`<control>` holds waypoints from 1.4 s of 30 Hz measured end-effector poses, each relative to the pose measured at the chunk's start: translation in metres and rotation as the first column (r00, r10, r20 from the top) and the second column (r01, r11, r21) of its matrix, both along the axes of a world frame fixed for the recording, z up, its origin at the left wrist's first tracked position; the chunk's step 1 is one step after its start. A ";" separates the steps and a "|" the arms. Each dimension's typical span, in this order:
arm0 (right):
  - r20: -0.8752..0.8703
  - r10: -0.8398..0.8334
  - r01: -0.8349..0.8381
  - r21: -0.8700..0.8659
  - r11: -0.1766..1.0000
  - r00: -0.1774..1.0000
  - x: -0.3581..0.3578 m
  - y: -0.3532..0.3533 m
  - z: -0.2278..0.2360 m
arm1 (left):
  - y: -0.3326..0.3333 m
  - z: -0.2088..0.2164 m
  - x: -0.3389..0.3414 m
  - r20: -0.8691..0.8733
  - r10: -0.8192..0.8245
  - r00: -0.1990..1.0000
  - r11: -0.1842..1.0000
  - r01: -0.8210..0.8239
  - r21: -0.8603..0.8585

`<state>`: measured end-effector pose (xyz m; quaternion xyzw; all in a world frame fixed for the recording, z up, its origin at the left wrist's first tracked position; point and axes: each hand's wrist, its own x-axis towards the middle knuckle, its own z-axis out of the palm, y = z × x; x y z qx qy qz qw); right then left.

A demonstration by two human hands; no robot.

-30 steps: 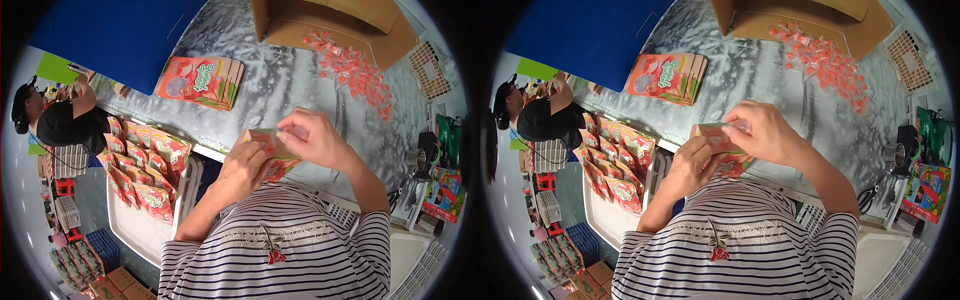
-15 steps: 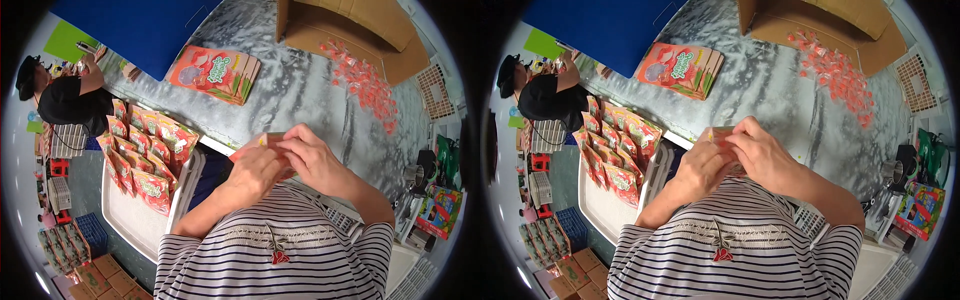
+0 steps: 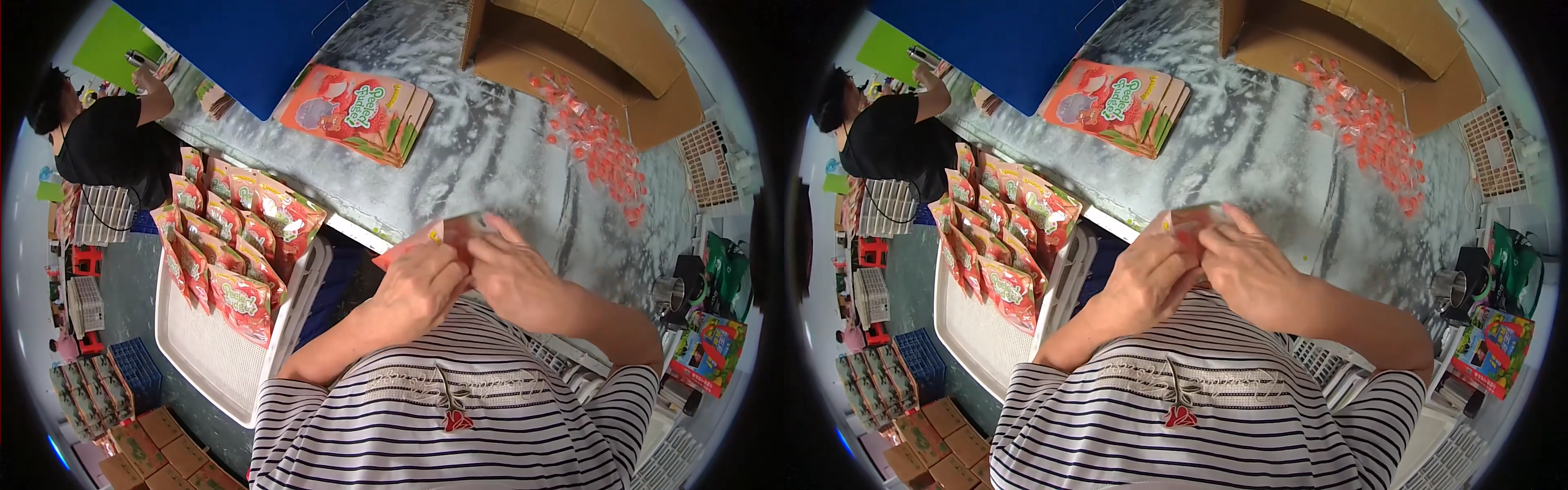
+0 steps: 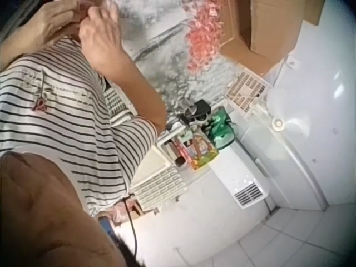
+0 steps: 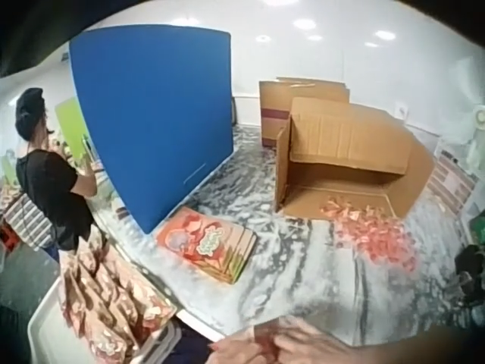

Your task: Picking up individual candies and placing them into retail bags for packaging.

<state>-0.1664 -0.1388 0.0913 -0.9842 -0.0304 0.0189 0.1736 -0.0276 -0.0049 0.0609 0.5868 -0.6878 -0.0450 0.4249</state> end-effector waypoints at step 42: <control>0.548 -0.742 0.372 0.644 0.669 0.386 0.023 0.007 -0.051 | 0.012 -0.008 0.022 -0.795 0.349 0.496 0.934 -0.111 0.340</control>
